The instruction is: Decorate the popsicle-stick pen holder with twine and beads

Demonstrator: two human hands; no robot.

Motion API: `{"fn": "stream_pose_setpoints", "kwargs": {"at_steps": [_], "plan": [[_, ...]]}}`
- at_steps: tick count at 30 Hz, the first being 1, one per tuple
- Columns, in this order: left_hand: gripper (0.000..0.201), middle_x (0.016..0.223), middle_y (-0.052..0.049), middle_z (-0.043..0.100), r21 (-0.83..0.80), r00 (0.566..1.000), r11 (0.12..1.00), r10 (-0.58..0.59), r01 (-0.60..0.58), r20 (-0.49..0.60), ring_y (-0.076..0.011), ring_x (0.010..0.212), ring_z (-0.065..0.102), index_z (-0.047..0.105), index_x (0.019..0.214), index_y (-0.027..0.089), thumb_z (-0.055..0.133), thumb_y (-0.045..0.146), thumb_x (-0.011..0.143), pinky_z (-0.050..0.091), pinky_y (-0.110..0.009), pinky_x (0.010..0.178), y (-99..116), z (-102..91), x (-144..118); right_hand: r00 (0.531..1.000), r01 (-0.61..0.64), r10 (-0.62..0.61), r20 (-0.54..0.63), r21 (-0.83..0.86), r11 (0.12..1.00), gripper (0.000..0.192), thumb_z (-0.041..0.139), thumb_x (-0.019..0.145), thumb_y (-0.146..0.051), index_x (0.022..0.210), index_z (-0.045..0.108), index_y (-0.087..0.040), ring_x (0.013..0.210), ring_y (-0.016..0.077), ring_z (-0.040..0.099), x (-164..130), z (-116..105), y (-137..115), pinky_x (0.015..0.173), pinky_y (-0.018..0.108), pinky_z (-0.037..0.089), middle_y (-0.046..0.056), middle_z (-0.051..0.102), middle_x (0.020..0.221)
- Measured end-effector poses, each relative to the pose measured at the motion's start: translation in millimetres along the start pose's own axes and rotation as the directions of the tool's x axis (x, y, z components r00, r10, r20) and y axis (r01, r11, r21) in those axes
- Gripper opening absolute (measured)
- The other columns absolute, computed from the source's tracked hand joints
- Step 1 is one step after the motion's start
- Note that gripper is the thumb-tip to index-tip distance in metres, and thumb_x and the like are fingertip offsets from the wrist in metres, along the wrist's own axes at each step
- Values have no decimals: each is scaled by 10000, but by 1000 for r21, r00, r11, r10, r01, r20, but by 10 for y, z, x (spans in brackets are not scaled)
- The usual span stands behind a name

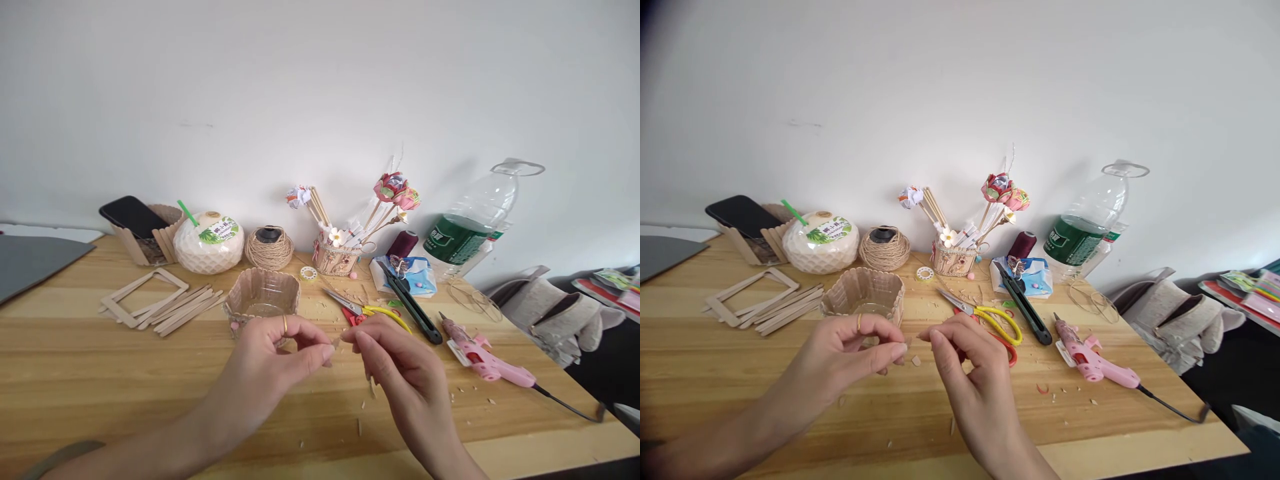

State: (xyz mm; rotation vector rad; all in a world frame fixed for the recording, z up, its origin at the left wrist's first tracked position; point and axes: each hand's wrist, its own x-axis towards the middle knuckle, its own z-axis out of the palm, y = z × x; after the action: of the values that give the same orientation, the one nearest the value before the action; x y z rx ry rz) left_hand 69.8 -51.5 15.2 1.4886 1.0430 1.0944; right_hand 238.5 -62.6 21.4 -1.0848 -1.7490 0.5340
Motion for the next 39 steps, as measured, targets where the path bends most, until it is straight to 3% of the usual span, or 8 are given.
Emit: {"fn": "stream_pose_setpoints", "kwargs": {"at_steps": [7,12,21,29,39], "plan": [[100,628,1,696,-7,1000,1000,5,-6,-15,-131,539,591,686,669,209,614,249,726,475,-219,484,4,10,7,960,-278,256,114,277,920,122,610,750,-284,695,655,-185,443,68,367,45,-6,-16,357,183,284,-21,524,608],[90,628,-4,697,-14,999,999,31,-31,-38,-135,540,607,693,685,204,621,234,729,494,-225,491,13,11,0,940,-339,307,150,297,893,151,623,725,-295,634,621,-174,442,62,349,67,5,-35,361,179,258,-30,486,565],[89,613,9,692,-4,999,1000,19,-19,-40,-134,541,604,698,667,214,625,239,713,484,-221,494,23,14,-1,952,-301,272,141,267,916,172,620,745,-300,632,619,-171,435,64,352,83,16,-81,358,179,251,-37,475,528],[107,594,25,669,-6,999,999,-33,33,-3,-124,547,571,686,642,225,614,260,713,438,-213,501,36,14,-5,988,-147,141,57,125,981,141,617,759,-229,636,651,-171,486,84,441,52,12,-64,404,191,326,-6,566,582],[107,633,45,633,-57,983,982,-178,180,39,-107,601,514,662,658,214,618,287,722,395,-211,580,70,-4,-4,999,34,-34,18,-11,999,130,579,807,-190,730,684,-194,561,119,544,34,27,-59,450,206,418,19,624,657]]}}
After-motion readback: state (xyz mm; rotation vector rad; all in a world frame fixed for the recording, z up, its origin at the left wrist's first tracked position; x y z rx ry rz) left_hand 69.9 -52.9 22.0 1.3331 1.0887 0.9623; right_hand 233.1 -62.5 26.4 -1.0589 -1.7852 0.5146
